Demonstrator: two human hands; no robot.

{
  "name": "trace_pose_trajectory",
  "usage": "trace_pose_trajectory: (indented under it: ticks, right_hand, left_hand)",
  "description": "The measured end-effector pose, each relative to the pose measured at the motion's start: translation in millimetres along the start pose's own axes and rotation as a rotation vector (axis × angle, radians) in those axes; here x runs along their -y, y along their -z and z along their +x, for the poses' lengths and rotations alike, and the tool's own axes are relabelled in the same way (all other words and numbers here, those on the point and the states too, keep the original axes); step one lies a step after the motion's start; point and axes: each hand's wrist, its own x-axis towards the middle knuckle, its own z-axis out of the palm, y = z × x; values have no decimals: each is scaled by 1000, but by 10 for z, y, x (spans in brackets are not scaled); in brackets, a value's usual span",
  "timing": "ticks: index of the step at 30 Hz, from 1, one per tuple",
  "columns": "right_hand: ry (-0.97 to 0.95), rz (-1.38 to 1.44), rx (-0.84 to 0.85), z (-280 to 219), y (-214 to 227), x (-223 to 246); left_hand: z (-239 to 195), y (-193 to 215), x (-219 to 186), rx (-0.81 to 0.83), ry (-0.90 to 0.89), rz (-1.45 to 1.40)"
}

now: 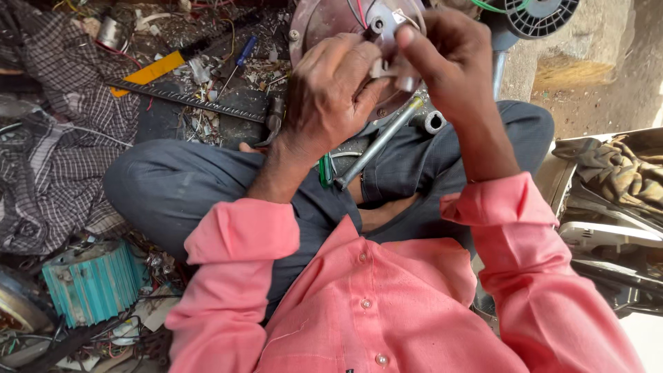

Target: The person disassembles and repairs a ceiling fan motor. They use a screwdriver to detach wires from a capacitor, remove various screws, and take apart the motor housing to access the internal components.

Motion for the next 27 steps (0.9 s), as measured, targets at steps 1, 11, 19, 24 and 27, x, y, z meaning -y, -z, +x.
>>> trace_pose_trajectory:
  ticks: [1, 11, 19, 24, 27]
  right_hand:
    - [14, 22, -9, 59, -37, -33]
    - [122, 110, -1, 271, -138, -87]
    - [189, 14, -64, 218, -159, -96]
    - [148, -23, -69, 215, -105, -157]
    - [105, -157, -64, 265, -88, -175]
  left_hand:
    - [-10, -44, 12, -41, 24, 16]
    - [-75, -205, 124, -108, 79, 107]
    - [-131, -186, 88, -100, 194, 25]
    - [-110, -229, 76, -123, 191, 30]
    - [-113, -274, 71, -145, 190, 68]
